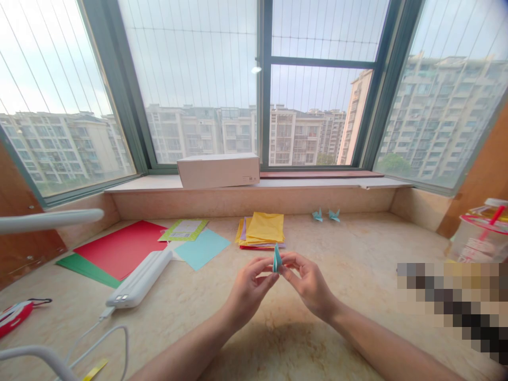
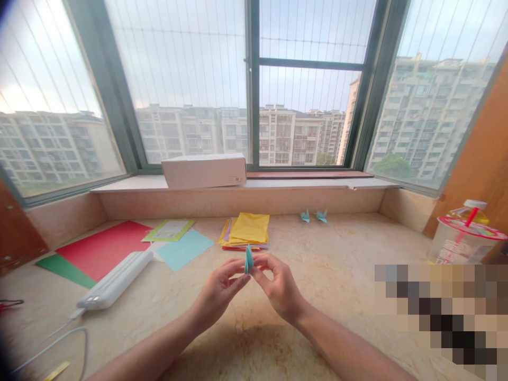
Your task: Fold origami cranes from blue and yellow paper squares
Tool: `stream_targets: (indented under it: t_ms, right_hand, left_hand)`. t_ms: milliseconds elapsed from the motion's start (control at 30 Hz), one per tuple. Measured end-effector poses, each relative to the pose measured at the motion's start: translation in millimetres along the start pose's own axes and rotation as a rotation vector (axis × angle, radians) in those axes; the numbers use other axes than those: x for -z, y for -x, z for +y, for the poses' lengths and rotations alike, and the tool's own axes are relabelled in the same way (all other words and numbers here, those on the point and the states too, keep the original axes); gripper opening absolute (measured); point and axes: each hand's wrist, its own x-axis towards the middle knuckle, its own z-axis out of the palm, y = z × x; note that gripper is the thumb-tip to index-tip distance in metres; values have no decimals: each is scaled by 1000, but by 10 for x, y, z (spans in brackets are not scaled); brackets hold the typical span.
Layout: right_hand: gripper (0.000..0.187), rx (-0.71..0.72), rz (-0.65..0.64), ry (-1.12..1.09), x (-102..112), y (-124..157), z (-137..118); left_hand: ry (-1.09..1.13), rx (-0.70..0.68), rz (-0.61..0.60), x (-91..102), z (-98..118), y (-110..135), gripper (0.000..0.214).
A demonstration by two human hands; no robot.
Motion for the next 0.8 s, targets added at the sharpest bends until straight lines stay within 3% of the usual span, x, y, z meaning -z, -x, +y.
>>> stream_targets:
  t_ms: [333, 667, 800]
  right_hand:
    - [21, 9, 54, 131, 26, 5, -2]
    - [27, -20, 115, 8, -8, 34, 145]
    - [24, -39, 61, 23, -13, 39, 112]
  left_hand:
    - [-56, -34, 64, 22, -18, -23, 29]
    - [-37, 48, 67, -10, -23, -16, 29]
    - [-29, 59, 92, -6, -45, -15, 32]
